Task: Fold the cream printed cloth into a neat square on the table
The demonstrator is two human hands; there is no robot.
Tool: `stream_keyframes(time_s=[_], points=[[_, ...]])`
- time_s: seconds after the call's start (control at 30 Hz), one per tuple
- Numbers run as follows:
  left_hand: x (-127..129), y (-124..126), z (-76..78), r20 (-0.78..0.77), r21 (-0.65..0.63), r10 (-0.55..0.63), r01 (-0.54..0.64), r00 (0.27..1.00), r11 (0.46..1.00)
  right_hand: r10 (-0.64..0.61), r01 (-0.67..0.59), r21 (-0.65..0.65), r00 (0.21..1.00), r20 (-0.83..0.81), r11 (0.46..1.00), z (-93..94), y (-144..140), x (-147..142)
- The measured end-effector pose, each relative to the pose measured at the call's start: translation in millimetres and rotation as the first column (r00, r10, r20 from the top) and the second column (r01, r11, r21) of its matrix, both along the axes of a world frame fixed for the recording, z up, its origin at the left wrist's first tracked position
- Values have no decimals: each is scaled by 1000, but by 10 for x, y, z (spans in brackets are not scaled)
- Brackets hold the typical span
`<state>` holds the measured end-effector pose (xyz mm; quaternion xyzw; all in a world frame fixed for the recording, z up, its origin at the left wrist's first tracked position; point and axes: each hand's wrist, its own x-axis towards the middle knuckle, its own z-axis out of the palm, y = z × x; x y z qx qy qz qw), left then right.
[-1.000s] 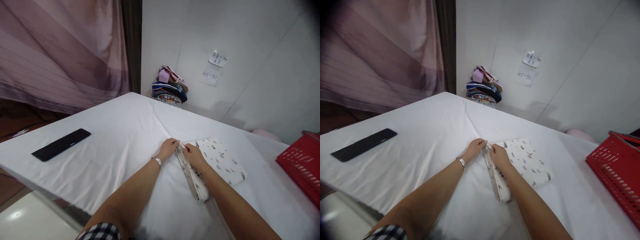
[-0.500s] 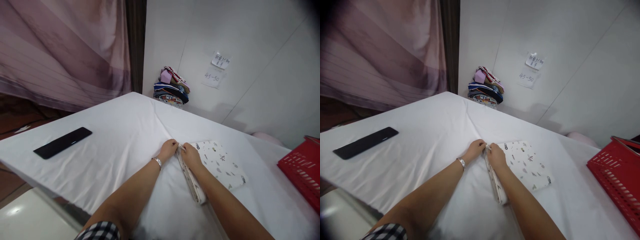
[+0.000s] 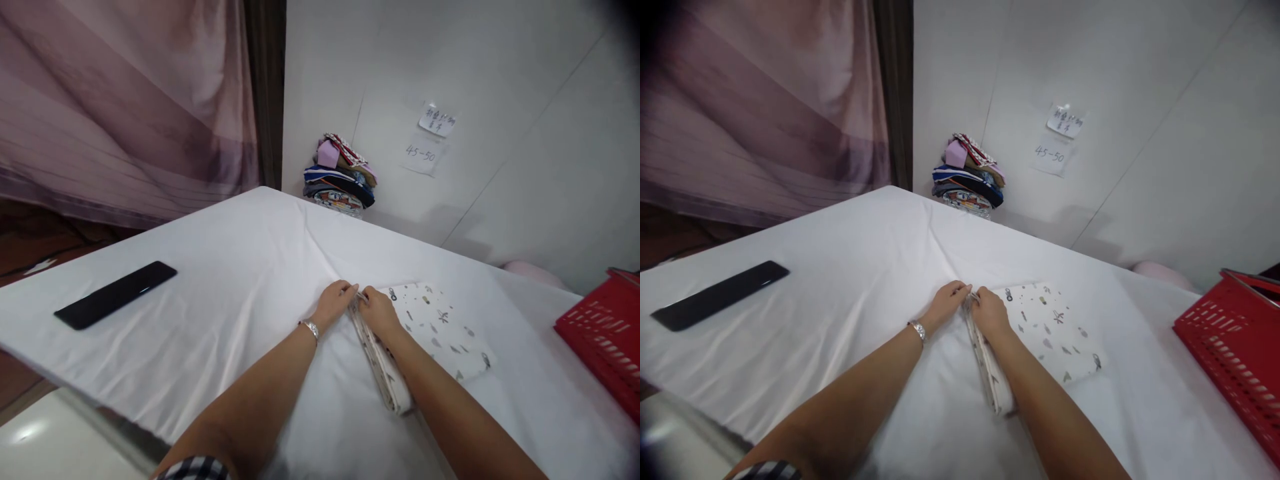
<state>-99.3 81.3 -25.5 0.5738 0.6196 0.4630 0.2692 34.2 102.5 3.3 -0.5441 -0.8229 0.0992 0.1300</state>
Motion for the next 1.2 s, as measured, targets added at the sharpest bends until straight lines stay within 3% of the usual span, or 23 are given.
stream_keyframes(time_s=[0.13, 0.27, 0.37, 0.5, 0.67, 0.93, 1.2], points=[[-5, 10, -23, -28, -15, -31, 31, 999, 999, 17, -22, -52, 995, -95, 998, 14, 19, 14], [-11, 39, -31, -50, -44, -23, 20, 999, 999, 120, -195, -215, 940, -320, 957, 45, 51, 194], [-14, 44, -21, -41, -51, -26, 24, 999, 998, 135, -206, -132, 901, -411, 970, 85, 159, 473], [-18, 33, -15, -19, -64, -27, 25, 999, 998, 47, -14, 150, 974, -221, 989, 136, 454, 920], [-26, 18, -9, -14, -60, -35, 34, 999, 998, 22, -34, 114, 994, 109, 993, 91, 823, 1260], [-19, 9, 14, 3, -64, -40, 40, 999, 997, 61, -75, 90, 987, 151, 993, 40, 1127, 1331], [-7, 22, -3, -34, -89, -29, 26, 999, 996, 24, -38, 106, 991, 129, 994, -122, 1174, 1307]])
